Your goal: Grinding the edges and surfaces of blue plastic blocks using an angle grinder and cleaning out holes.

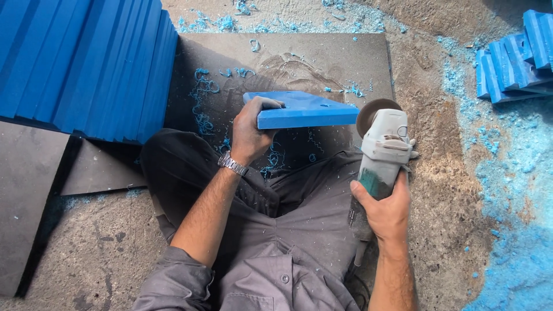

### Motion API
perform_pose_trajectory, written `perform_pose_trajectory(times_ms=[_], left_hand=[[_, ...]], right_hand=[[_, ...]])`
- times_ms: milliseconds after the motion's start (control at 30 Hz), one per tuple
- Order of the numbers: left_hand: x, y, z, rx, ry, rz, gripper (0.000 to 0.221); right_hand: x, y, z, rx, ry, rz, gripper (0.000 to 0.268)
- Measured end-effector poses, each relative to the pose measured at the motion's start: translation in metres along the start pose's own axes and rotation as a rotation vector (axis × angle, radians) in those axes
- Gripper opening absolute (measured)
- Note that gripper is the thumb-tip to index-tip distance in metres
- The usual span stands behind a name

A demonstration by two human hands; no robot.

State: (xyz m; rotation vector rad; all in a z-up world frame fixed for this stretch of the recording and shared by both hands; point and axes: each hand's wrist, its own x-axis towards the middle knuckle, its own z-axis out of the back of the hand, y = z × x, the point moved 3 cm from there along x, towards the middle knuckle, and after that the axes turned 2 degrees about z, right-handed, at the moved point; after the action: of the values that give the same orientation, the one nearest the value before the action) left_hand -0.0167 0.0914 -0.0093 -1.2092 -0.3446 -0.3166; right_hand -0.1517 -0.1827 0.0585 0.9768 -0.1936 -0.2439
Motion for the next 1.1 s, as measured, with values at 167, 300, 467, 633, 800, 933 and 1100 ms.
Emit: perform_pose_trajectory(times_ms=[167,300,467,633,800,933,1100], left_hand=[[-0.001,0.002,-0.002,-0.015,-0.014,-0.013,0.043],[-0.005,0.008,-0.005,-0.017,-0.026,-0.008,0.043],[-0.005,0.017,-0.007,-0.044,-0.043,0.023,0.041],[-0.005,0.015,-0.005,-0.039,-0.046,0.035,0.041],[-0.008,0.018,-0.008,-0.014,-0.042,-0.007,0.043],[-0.009,0.020,-0.008,-0.062,-0.032,0.051,0.042],[-0.012,0.022,-0.011,-0.032,-0.040,-0.012,0.043]], right_hand=[[-0.011,0.027,-0.029,-0.053,0.081,0.083,0.070],[-0.021,0.065,-0.068,-0.075,0.230,0.086,0.079],[-0.022,0.063,-0.071,-0.084,0.285,0.107,0.081],[-0.022,0.041,-0.052,-0.086,0.178,0.075,0.078],[-0.026,0.067,-0.070,-0.162,0.213,0.077,0.077],[-0.028,0.087,-0.082,-0.056,0.301,0.093,0.078],[-0.028,0.052,-0.058,-0.174,0.254,0.032,0.073]])
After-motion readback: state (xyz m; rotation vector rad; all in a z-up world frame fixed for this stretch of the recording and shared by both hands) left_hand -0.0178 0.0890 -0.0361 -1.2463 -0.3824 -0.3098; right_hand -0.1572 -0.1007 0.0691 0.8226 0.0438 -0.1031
